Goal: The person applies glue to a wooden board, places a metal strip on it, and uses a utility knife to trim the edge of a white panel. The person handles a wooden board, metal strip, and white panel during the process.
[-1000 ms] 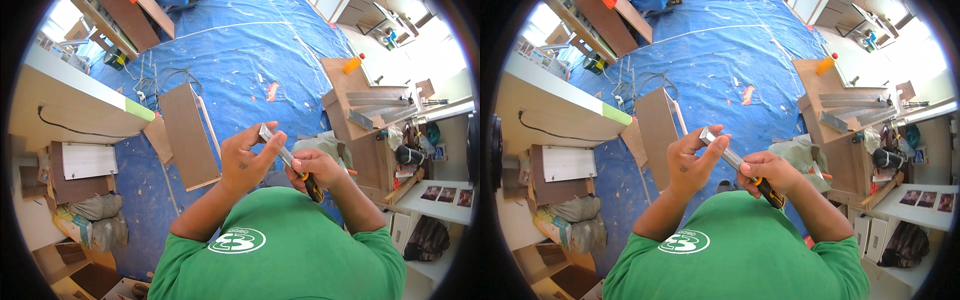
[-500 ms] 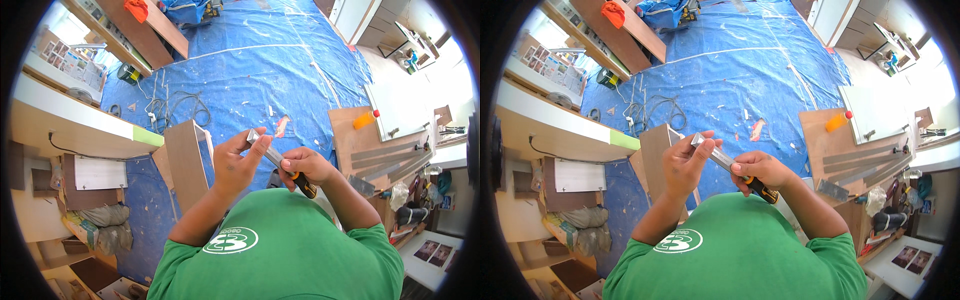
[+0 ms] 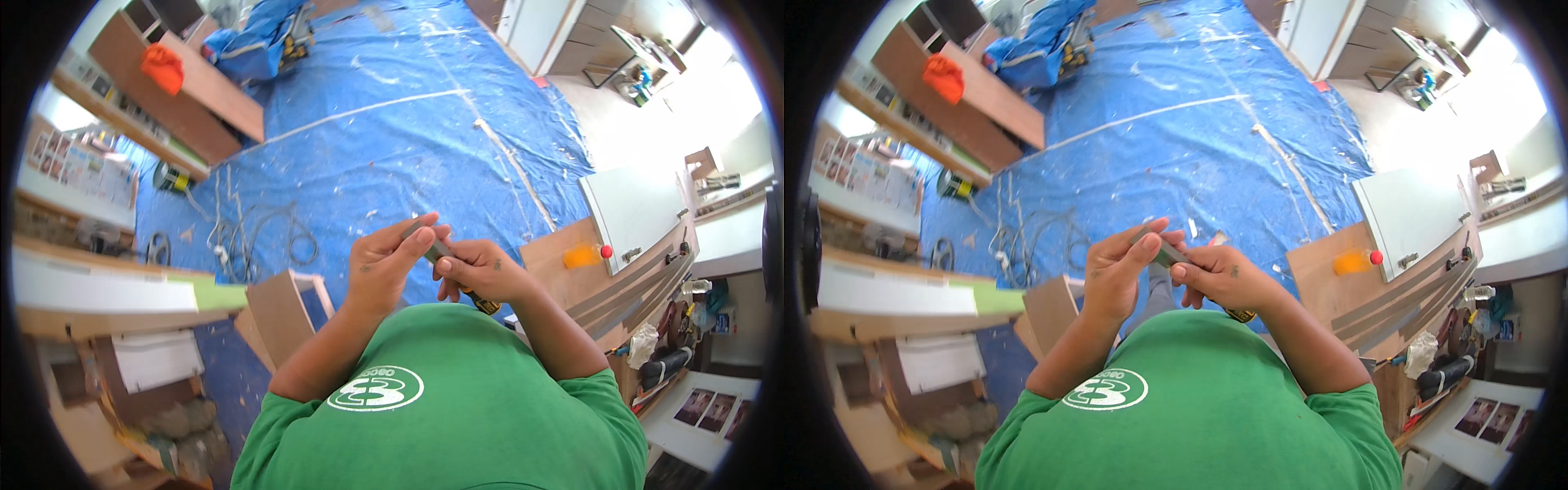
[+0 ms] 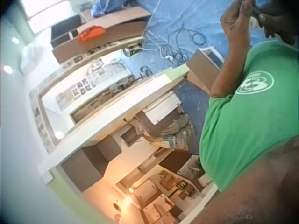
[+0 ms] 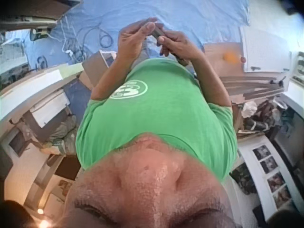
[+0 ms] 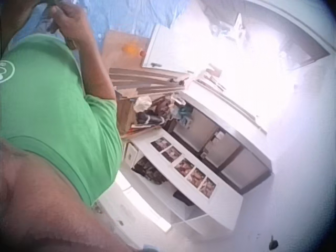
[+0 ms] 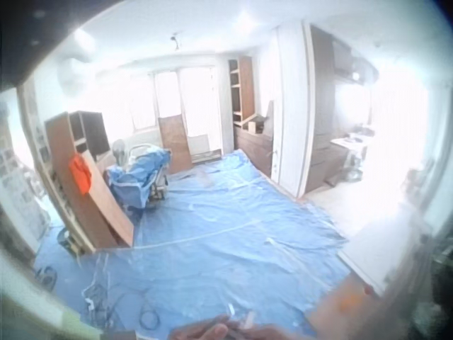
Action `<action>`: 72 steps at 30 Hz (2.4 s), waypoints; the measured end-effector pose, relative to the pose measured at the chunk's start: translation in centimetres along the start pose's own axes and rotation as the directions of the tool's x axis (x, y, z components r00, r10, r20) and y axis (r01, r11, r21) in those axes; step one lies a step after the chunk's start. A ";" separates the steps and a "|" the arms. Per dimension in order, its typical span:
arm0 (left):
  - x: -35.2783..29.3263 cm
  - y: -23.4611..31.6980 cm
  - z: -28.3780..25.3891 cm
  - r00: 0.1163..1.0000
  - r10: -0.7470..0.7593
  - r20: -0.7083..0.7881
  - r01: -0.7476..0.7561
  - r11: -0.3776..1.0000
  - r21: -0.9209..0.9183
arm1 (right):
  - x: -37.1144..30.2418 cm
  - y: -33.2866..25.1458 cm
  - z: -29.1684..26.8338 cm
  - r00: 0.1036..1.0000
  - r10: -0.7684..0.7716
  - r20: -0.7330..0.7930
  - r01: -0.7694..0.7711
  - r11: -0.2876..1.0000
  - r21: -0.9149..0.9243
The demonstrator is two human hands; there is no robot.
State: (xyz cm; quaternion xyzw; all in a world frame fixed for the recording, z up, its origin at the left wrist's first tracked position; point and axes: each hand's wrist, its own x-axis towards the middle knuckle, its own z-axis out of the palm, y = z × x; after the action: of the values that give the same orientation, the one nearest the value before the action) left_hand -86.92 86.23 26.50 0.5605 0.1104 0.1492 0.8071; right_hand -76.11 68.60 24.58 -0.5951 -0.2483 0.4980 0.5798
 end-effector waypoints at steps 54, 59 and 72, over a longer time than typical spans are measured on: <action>90.5 -15.3 5.0 0.744 -0.490 0.455 0.190 0.807 0.560 | 27.5 -11.2 -57.6 0.175 0.125 -0.977 0.432 0.882 0.190; 98.6 -16.6 12.8 0.469 -0.529 0.708 -0.056 0.782 0.621 | 26.8 -13.7 -59.2 -0.107 0.127 -0.986 0.544 0.837 0.048; 105.4 -29.0 38.2 0.087 -0.420 0.903 -0.292 0.856 0.427 | 21.3 -10.8 -69.3 -0.704 0.222 -0.675 0.431 0.888 -0.158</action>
State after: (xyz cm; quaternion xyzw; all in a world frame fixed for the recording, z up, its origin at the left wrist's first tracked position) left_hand 27.84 81.93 11.42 0.6946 -0.4024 -0.3417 0.4887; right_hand -3.91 58.70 16.59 -0.5136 0.4410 -0.4167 0.6068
